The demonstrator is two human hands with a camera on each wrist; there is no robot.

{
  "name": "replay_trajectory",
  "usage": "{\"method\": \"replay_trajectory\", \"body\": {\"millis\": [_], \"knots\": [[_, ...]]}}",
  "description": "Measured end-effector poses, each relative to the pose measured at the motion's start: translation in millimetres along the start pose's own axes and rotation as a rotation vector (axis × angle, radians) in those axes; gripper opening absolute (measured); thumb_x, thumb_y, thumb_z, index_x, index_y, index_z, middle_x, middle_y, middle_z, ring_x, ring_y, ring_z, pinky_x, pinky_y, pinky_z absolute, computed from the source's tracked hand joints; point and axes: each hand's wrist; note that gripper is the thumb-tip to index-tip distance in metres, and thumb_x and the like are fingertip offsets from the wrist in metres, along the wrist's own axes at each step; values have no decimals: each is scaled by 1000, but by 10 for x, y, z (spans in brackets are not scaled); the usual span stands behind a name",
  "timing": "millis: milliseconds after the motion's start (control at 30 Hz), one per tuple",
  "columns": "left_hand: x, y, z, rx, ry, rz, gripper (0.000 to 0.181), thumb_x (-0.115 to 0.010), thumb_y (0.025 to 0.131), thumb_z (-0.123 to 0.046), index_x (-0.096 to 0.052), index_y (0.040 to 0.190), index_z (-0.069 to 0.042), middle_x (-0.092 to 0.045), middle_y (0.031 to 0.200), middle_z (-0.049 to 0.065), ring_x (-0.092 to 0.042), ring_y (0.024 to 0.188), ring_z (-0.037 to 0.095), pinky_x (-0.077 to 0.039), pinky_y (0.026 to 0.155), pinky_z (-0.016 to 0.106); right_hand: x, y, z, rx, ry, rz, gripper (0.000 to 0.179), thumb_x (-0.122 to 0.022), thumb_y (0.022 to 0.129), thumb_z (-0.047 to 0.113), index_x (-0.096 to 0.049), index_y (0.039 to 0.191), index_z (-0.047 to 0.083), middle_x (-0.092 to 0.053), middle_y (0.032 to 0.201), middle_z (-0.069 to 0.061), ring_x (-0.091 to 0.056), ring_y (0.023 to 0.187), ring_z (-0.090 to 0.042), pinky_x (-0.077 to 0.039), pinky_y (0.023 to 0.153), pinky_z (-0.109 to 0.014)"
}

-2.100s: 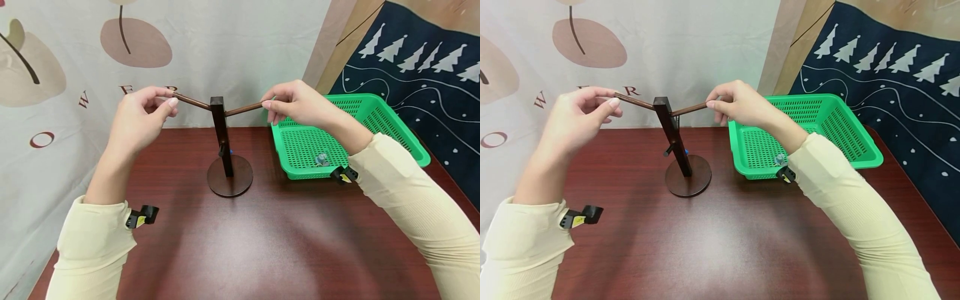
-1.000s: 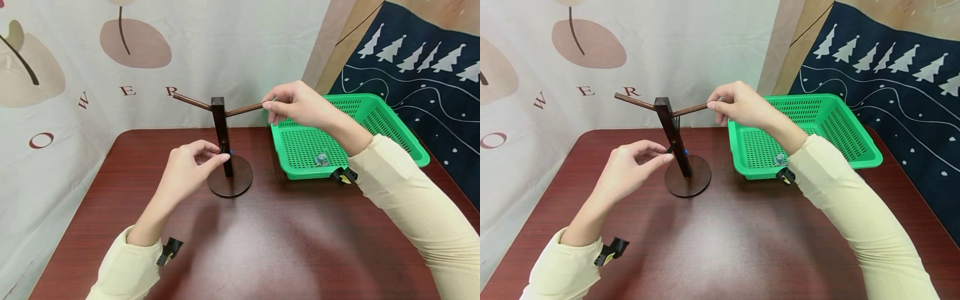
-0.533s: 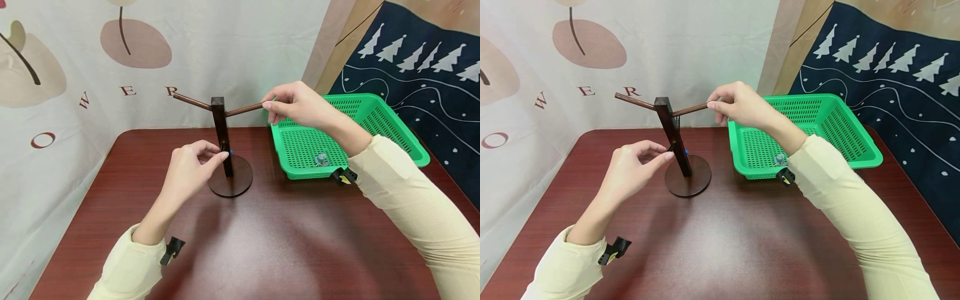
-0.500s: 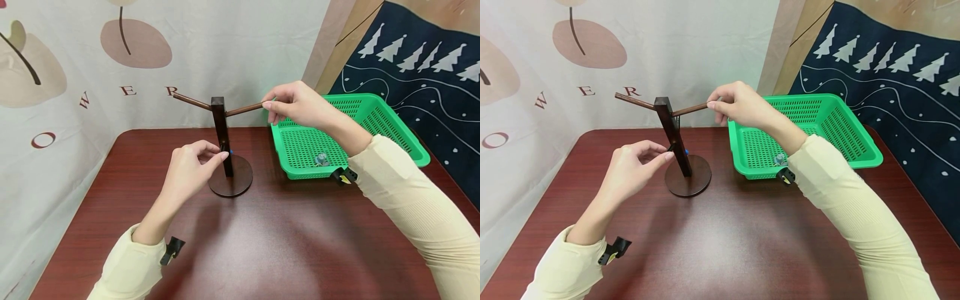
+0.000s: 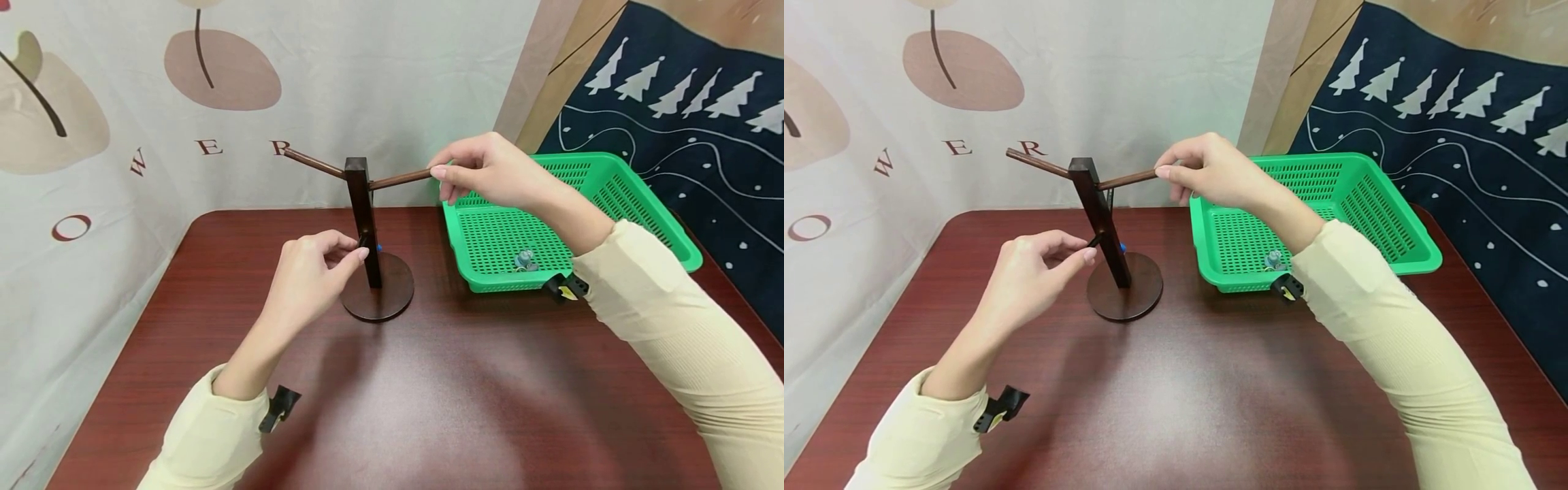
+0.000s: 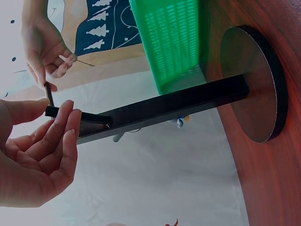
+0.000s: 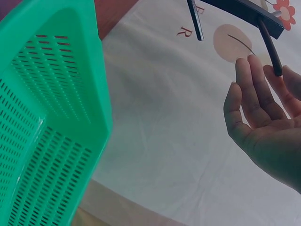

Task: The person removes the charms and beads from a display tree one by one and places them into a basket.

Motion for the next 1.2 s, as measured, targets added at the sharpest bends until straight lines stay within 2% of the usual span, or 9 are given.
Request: {"method": "replay_trajectory", "body": {"millis": [200,533,800,900,1000,1100,1200], "knots": [[46,-6,7,-2,8,17,13,-61,86,-10,-69,91,-2,-70,78,4,-65,66,14,-48,63,32,14,-34,-15,-9,-4,0,24,-53,93,20,-63,105,1,-63,78,-12,-60,75,-22,-49,72,-28],[152,23,58,22,26,54,16,-55,88,-7,-68,96,-1,-69,79,5,-63,66,15,-43,59,30,36,-79,-73,-41,-34,3,24,-55,92,18,-62,105,0,-64,77,-14,-60,74,-25,-49,70,-27],[252,84,127,46,38,103,21,-48,89,-1,-67,99,-1,-69,83,7,-41,50,14,-33,52,29,41,-149,-190,-70,-64,19,22,-56,91,15,-62,105,-1,-64,74,-8,-61,72,-23,-49,70,-27],[278,118,164,59,38,120,21,-48,89,-2,-67,98,-3,-69,84,7,-39,49,15,-34,53,30,44,-177,-244,-79,-57,32,20,-56,91,14,-62,103,-2,-65,75,-9,-61,72,-23,-50,69,-27],[295,156,196,67,35,128,19,-49,90,-3,-67,97,-4,-69,84,7,-46,56,18,-35,57,31,46,-203,-287,-84,-56,44,19,-56,91,13,-62,103,-1,-64,75,-9,-61,73,-25,-50,69,-27],[314,194,217,69,34,133,18,-50,91,-3,-67,98,-3,-69,84,8,-56,73,20,-37,64,33,50,-224,-320,-84,-68,52,18,-56,91,11,-63,102,-1,-64,76,-9,-61,73,-25,-50,69,-27],[333,227,230,75,38,140,18,-50,91,-4,-66,98,-3,-69,85,8,-59,86,22,-38,70,34,49,-238,-355,-86,-81,64,18,-56,91,11,-63,103,0,-65,76,-9,-61,73,-25,-50,69,-27]]}}
Point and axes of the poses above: each hand's wrist, its own y-axis towards the middle knuckle, its own x-axis out of the back of the hand, z = x × y
